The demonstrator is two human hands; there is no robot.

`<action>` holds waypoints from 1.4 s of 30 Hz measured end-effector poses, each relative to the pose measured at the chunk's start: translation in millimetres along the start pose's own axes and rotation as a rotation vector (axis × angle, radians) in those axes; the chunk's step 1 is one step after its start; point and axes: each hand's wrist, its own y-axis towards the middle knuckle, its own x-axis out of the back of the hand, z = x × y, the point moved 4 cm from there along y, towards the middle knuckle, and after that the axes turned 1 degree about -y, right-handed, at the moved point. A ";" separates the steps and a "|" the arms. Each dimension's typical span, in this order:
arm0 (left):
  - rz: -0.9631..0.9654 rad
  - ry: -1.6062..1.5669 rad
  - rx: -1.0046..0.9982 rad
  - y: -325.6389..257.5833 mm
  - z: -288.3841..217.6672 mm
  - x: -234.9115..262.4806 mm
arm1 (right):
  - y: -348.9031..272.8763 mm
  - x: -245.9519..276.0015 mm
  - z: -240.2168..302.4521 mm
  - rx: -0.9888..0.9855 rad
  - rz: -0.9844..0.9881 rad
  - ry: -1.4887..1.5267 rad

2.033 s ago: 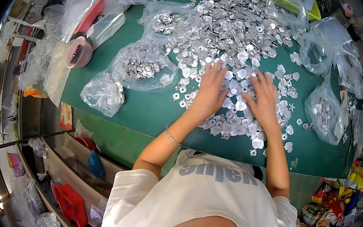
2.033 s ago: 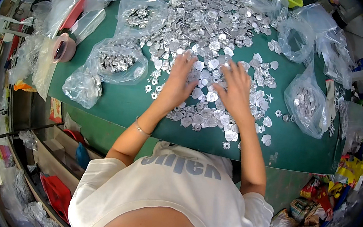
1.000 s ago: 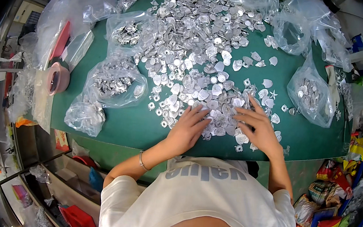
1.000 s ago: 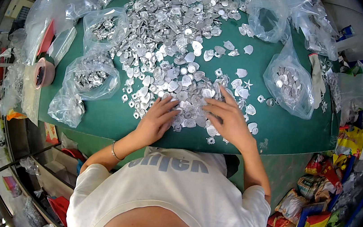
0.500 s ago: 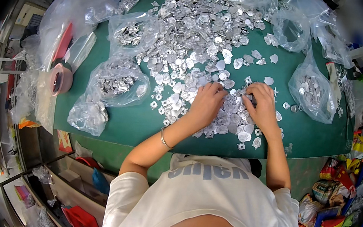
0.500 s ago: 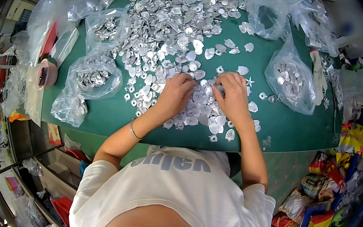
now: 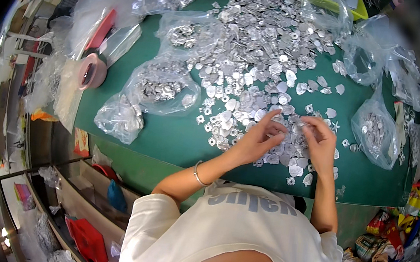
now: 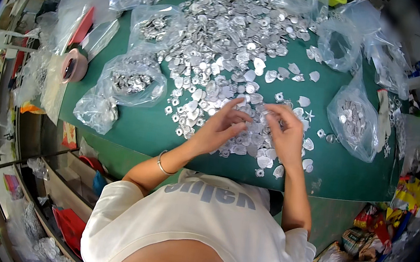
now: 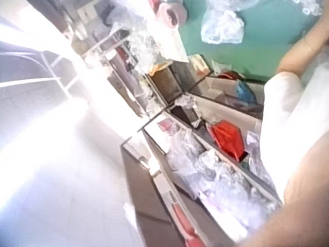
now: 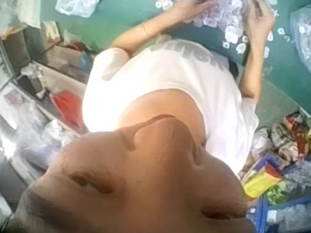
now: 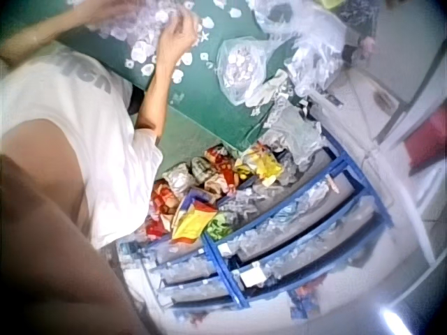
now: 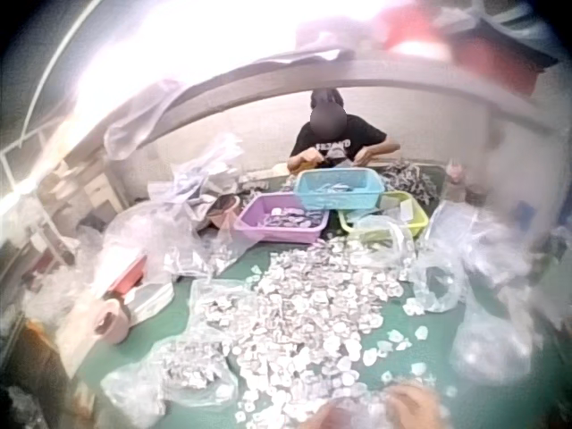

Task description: The person sorts through a large pile of small metal components on a green desk by hand, picking up individual pieces, inspecting them, and placing them into different plastic bags.

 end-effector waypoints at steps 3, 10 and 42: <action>0.066 -0.568 0.212 1.3 14.4 -5.1 | -2.0 -26.3 7.5 0.017 0.156 -0.001; -0.436 -1.009 -0.244 42.2 -64.8 139.9 | 12.2 4.8 6.7 0.144 -0.052 -0.465; -0.461 0.691 -0.414 58.7 -7.3 54.4 | 29.4 -11.0 -6.6 0.222 0.073 -0.700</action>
